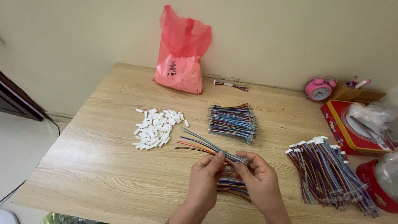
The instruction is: Assemble multi-colored ribbon cables into white plastic connector housings.
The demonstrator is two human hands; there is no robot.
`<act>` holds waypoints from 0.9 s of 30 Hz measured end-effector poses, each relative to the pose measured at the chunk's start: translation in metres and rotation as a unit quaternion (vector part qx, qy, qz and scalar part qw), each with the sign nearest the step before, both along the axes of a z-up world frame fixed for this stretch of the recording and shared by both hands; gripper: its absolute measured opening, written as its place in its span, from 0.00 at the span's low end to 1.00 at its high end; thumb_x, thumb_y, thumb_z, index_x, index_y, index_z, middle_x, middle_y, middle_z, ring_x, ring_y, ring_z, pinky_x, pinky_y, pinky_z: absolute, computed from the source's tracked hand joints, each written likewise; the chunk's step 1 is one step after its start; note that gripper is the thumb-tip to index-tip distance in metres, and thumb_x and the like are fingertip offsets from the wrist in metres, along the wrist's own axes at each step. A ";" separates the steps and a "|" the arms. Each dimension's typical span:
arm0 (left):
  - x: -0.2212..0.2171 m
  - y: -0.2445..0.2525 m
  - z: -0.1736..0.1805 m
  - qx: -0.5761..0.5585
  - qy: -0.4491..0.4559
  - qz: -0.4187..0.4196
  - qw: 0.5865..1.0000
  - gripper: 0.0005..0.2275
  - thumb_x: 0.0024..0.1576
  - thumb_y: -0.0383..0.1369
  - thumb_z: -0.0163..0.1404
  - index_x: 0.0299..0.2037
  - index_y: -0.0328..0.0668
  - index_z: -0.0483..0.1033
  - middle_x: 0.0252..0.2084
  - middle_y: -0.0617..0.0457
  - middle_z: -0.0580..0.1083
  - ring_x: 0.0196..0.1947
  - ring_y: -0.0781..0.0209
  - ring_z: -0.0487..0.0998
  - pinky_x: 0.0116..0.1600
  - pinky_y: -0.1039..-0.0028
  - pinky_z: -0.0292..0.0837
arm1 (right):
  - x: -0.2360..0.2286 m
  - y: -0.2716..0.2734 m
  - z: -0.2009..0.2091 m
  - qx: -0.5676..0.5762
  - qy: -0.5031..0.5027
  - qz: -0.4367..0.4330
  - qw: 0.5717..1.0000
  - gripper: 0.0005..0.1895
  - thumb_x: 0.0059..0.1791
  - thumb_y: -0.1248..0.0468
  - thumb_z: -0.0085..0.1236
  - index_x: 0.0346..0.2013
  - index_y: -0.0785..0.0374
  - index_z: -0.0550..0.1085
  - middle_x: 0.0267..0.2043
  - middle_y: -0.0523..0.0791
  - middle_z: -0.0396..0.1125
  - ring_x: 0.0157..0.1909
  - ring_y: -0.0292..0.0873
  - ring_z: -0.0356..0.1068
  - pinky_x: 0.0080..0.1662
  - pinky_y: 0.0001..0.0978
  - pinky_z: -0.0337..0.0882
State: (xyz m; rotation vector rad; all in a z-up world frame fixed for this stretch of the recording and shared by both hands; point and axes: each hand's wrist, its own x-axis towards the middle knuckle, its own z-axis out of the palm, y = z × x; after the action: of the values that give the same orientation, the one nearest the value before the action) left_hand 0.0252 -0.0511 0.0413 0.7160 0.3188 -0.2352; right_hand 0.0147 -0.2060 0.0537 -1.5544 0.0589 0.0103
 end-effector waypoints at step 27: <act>-0.001 0.017 -0.029 0.150 -0.019 0.080 0.985 0.08 0.56 0.33 0.59 0.30 0.34 0.82 0.27 0.54 0.77 0.27 0.68 0.72 0.34 0.77 0.67 | -0.016 0.018 0.010 -0.184 -0.068 -0.059 0.979 0.13 0.50 0.68 0.59 0.49 0.67 0.76 0.44 0.45 0.75 0.47 0.37 0.75 0.49 0.29 0.75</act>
State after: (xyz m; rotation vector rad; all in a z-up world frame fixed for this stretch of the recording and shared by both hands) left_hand 0.0241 -0.0339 0.0127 0.9856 0.3768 -0.0196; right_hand -0.0012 -0.1883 0.0639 -1.9148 0.0473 -0.2105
